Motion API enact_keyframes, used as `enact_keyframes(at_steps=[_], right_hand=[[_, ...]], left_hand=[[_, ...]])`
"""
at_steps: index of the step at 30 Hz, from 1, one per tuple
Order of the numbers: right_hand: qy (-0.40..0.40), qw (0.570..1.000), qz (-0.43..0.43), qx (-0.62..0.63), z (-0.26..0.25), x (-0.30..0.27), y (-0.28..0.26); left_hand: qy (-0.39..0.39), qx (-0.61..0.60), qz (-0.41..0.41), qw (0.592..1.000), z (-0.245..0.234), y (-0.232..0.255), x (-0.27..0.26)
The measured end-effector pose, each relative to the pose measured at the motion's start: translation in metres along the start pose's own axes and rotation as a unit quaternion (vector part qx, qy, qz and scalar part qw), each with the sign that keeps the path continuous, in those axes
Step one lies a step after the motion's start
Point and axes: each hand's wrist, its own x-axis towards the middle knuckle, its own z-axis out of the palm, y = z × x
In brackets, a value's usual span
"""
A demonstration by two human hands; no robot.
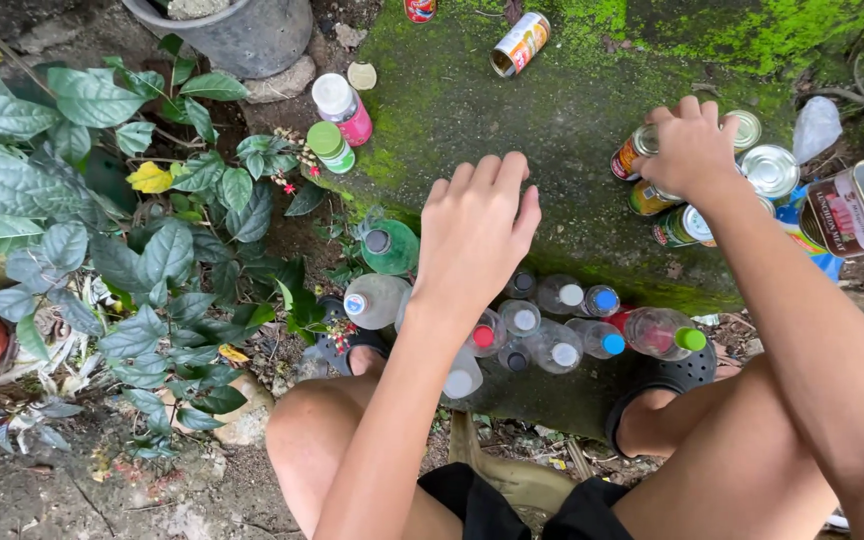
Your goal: Sorting and organizing empty tin cans and plastic bottles on outdoor steps.
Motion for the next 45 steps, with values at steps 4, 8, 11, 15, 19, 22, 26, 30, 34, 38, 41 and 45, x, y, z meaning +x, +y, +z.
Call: enact_keyframes(at_steps=[4, 8, 11, 15, 19, 22, 26, 30, 34, 38, 41, 45], right_hand=[[-0.023, 0.999, 0.012, -0.032, -0.012, 0.004, -0.011], [-0.001, 0.999, -0.012, -0.036, -0.018, 0.004, -0.033], [0.041, 0.997, -0.053, 0.043, -0.014, 0.018, -0.060], [0.064, 0.980, -0.064, 0.175, 0.052, 0.093, -0.076], [0.111, 0.957, -0.019, 0.266, 0.099, 0.182, -0.079], [0.116, 0.943, 0.110, 0.291, 0.066, 0.201, -0.117], [0.039, 0.941, 0.112, 0.317, 0.106, 0.237, -0.110], [-0.019, 0.872, 0.069, 0.483, 0.134, 0.250, -0.101], [0.016, 0.957, 0.033, 0.289, 0.056, 0.177, -0.158], [0.034, 0.979, -0.013, 0.203, 0.029, 0.154, -0.181], [0.097, 0.966, -0.145, 0.192, 0.030, 0.163, -0.203], [-0.058, 0.981, -0.121, 0.139, 0.049, 0.171, -0.224]], left_hand=[[0.013, 0.007, -0.015, 1.000, -0.004, -0.011, 0.005], [0.031, 0.005, -0.044, 0.999, -0.007, -0.021, 0.008], [0.012, 0.024, -0.061, 0.998, -0.004, -0.019, 0.009], [-0.095, 0.043, -0.036, 0.994, 0.020, 0.003, -0.001], [-0.129, -0.032, -0.019, 0.991, 0.047, 0.018, -0.020], [-0.139, -0.051, -0.028, 0.989, 0.053, 0.020, -0.025], [-0.115, -0.068, -0.044, 0.990, 0.058, 0.010, -0.028], [-0.121, -0.051, -0.052, 0.990, 0.051, 0.005, -0.023], [-0.125, -0.045, -0.042, 0.990, 0.052, 0.010, -0.024], [-0.125, -0.035, -0.046, 0.991, 0.059, 0.027, -0.028], [-0.162, -0.005, -0.079, 0.984, 0.072, 0.035, -0.030], [-0.299, 0.070, -0.130, 0.943, 0.058, 0.024, -0.021]])
